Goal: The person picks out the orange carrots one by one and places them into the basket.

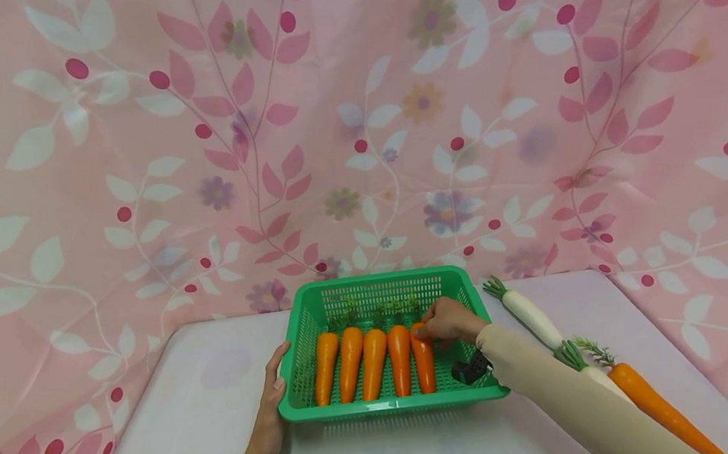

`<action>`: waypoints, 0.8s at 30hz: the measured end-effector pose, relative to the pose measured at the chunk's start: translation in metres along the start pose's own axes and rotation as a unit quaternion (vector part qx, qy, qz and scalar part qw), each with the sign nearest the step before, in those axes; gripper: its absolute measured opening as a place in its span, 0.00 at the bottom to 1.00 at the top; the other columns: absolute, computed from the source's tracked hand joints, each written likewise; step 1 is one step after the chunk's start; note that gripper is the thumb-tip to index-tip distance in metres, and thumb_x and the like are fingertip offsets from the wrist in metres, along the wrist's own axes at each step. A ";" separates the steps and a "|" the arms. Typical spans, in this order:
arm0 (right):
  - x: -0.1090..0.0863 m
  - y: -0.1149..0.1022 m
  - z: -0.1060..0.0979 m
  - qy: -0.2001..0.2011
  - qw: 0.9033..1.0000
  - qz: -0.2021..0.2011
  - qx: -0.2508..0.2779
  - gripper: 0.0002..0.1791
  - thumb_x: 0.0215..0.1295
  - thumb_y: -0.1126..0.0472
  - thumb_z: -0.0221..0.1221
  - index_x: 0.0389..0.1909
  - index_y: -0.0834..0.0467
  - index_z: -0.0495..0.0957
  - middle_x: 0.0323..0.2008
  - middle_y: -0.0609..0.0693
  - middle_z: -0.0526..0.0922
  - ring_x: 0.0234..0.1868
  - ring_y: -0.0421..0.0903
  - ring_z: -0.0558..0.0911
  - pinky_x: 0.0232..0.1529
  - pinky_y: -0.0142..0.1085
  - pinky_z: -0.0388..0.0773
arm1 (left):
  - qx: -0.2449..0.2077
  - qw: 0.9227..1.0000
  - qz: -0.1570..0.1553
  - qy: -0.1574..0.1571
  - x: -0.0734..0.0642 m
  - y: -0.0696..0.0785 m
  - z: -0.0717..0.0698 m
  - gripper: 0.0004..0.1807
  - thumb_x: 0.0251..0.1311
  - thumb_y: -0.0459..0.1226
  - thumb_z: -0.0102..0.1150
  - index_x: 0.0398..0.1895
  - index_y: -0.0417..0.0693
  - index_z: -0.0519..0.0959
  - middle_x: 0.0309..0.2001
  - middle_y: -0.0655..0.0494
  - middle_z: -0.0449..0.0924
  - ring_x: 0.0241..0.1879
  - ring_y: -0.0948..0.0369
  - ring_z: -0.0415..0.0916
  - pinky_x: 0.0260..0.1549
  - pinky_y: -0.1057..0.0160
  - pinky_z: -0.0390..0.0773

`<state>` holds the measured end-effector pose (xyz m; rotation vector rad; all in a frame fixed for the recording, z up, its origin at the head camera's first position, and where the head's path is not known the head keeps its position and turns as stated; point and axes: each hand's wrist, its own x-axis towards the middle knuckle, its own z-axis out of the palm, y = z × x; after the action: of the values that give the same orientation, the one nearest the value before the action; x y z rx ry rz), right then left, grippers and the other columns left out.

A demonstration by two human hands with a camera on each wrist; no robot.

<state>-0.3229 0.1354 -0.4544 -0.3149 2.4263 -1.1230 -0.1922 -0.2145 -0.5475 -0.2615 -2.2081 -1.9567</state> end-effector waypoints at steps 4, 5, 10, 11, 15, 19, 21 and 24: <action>0.002 0.000 0.003 0.011 1.000 0.009 -0.019 0.23 0.73 0.55 0.67 0.57 0.69 0.81 0.45 0.57 0.89 0.41 0.49 0.88 0.41 0.48 0.89 | -0.003 1.000 0.002 0.000 0.000 0.000 0.000 0.31 0.82 0.46 0.26 0.86 0.67 0.52 0.87 0.52 0.43 0.83 0.46 0.41 0.74 0.22 0.39; 0.003 0.000 0.004 0.015 1.000 0.012 -0.023 0.23 0.73 0.55 0.67 0.57 0.69 0.81 0.44 0.57 0.89 0.40 0.48 0.88 0.40 0.48 0.89 | -0.005 1.000 0.002 0.000 0.000 0.000 0.000 0.31 0.82 0.46 0.26 0.86 0.67 0.52 0.87 0.52 0.43 0.83 0.46 0.41 0.75 0.23 0.39; 0.003 -0.002 0.005 0.023 0.999 0.020 -0.032 0.24 0.73 0.52 0.67 0.57 0.69 0.83 0.45 0.57 0.88 0.39 0.48 0.87 0.38 0.47 0.89 | -0.007 1.000 0.004 -0.002 0.000 0.000 0.000 0.31 0.82 0.45 0.26 0.86 0.66 0.52 0.87 0.52 0.43 0.83 0.46 0.41 0.75 0.23 0.40; 0.003 -0.003 0.005 0.023 0.999 0.017 -0.037 0.24 0.73 0.52 0.66 0.57 0.69 0.83 0.45 0.58 0.88 0.39 0.49 0.87 0.37 0.47 0.89 | -0.007 1.000 0.005 -0.001 0.000 0.000 -0.001 0.31 0.82 0.45 0.26 0.86 0.66 0.52 0.87 0.52 0.43 0.83 0.46 0.41 0.75 0.23 0.40; 0.000 -0.007 0.004 0.022 0.997 -0.010 -0.067 0.27 0.75 0.48 0.64 0.57 0.69 0.84 0.48 0.59 0.88 0.40 0.50 0.87 0.33 0.47 0.88 | -0.004 1.000 0.013 0.001 0.002 0.001 -0.002 0.31 0.82 0.44 0.27 0.86 0.65 0.52 0.86 0.52 0.44 0.83 0.46 0.42 0.74 0.23 0.39; -0.007 -0.009 0.001 0.027 0.996 -0.031 -0.078 0.26 0.77 0.47 0.62 0.54 0.68 0.86 0.44 0.60 0.89 0.36 0.54 0.87 0.32 0.48 0.88 | -0.005 1.000 0.016 -0.003 0.002 0.002 -0.002 0.31 0.82 0.44 0.27 0.86 0.65 0.52 0.87 0.52 0.44 0.83 0.47 0.40 0.74 0.23 0.37; -0.010 -0.009 -0.002 0.029 0.996 -0.039 -0.075 0.25 0.78 0.48 0.60 0.54 0.68 0.86 0.41 0.60 0.89 0.34 0.56 0.88 0.32 0.49 0.87 | -0.008 1.000 0.013 -0.003 0.001 0.002 0.000 0.31 0.82 0.44 0.27 0.86 0.65 0.52 0.87 0.52 0.43 0.83 0.46 0.40 0.74 0.23 0.38; -0.015 -0.011 -0.009 0.032 0.997 -0.047 -0.061 0.26 0.80 0.48 0.59 0.57 0.69 0.84 0.42 0.63 0.89 0.34 0.57 0.88 0.34 0.50 0.88 | -0.011 1.000 0.008 -0.003 0.000 0.003 0.000 0.31 0.82 0.44 0.28 0.86 0.65 0.52 0.87 0.51 0.43 0.83 0.46 0.41 0.75 0.23 0.39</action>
<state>-0.3140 0.1398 -0.4361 -0.4426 2.5650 -1.0410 -0.1914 -0.2138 -0.5448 -0.2879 -2.1828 -1.9747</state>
